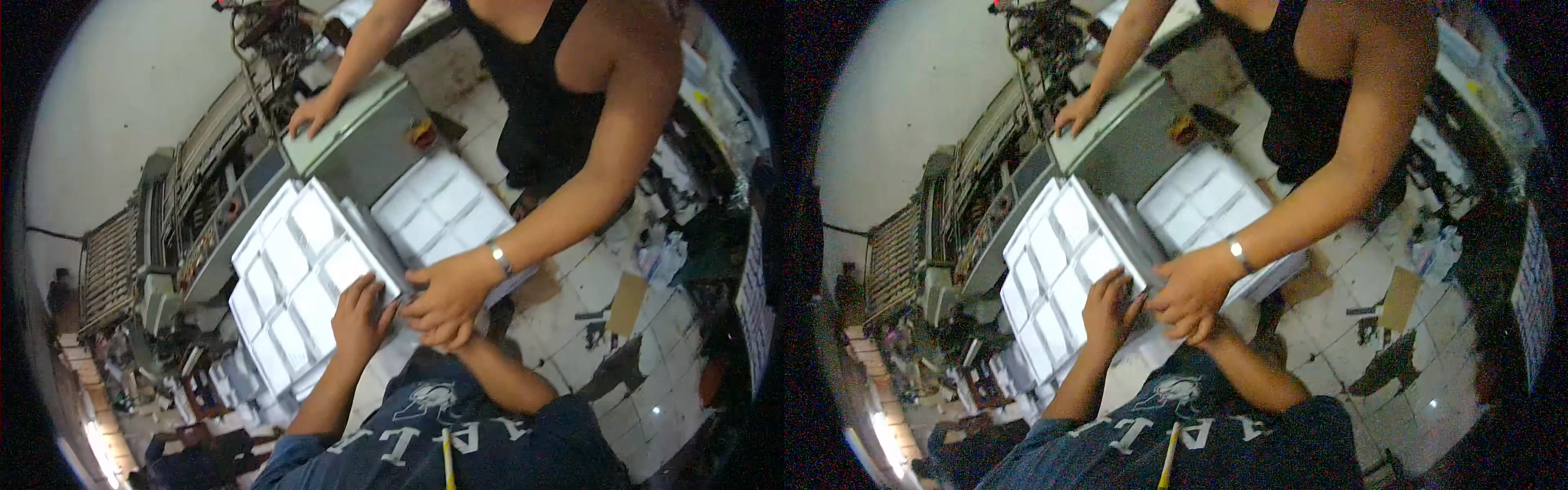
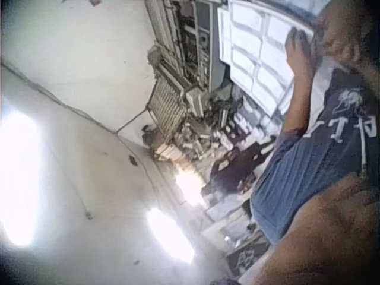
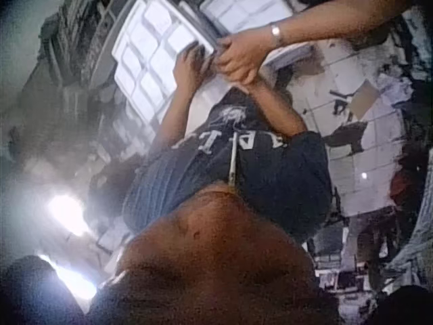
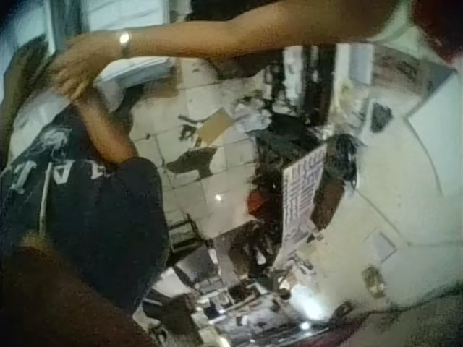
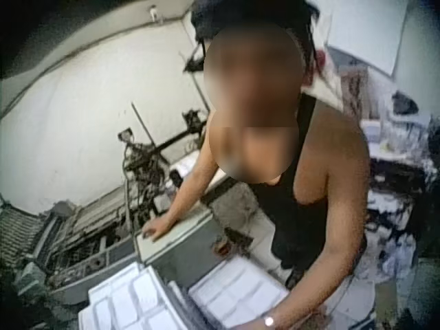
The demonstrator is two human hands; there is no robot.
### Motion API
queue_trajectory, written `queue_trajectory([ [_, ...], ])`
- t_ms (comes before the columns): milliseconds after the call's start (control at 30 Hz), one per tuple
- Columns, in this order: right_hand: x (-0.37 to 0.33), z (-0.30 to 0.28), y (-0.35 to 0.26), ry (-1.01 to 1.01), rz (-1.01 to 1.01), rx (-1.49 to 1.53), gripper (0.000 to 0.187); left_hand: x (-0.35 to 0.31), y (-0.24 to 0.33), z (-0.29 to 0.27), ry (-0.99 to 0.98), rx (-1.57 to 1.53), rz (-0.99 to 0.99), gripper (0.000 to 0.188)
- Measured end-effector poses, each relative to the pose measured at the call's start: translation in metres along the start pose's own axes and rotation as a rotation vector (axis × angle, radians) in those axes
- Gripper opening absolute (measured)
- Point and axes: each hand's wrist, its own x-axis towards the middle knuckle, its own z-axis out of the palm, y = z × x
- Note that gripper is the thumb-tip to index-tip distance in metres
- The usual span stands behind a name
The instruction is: The person carries a stack of printed paper through a workshop and places it onto the bed of a large industrial paper cutting machine. They align the stack against the machine guides and press buttons on the control panel to operate the blade.
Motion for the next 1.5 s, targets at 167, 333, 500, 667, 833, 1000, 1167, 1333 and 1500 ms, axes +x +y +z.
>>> queue_trajectory([
  [167,-0.063,-0.039,-0.028,0.444,0.019,-0.073,0.037,0.019,0.009,-0.03,-0.304,0.184,0.014,0.057],
  [333,-0.126,-0.123,-0.048,0.748,-0.014,-0.101,0.024,0.051,0.012,-0.043,-0.58,0.24,0.091,0.064],
  [500,-0.166,-0.16,-0.058,1.012,-0.046,-0.098,0.023,0.064,0.018,-0.033,-0.643,0.297,0.051,0.061],
  [667,-0.191,-0.2,-0.056,1.111,-0.068,-0.162,0.023,0.064,0.026,-0.032,-0.635,0.306,0.014,0.059],
  [833,-0.202,-0.244,-0.064,1.189,0.046,-0.305,0.026,0.047,0.025,-0.03,-0.59,0.324,-0.017,0.06],
  [1000,-0.238,-0.276,-0.069,1.596,0.443,-0.79,0.032,0.089,0.021,-0.004,-0.553,0.206,0.153,0.074],
  [1167,-0.238,-0.405,-0.081,0.325,0.122,-2.433,0.025,-0.006,0.036,-0.087,-0.265,0.196,-0.055,0.087],
  [1333,-0.255,-0.376,-0.142,0.412,-0.213,-2.799,0.018,-0.058,0.034,-0.065,0.019,-0.181,0.085,0.076],
  [1500,-0.247,-0.279,-0.157,0.924,0.283,-2.055,0.032,-0.121,0.057,-0.048,0.015,-0.364,0.084,0.048],
])
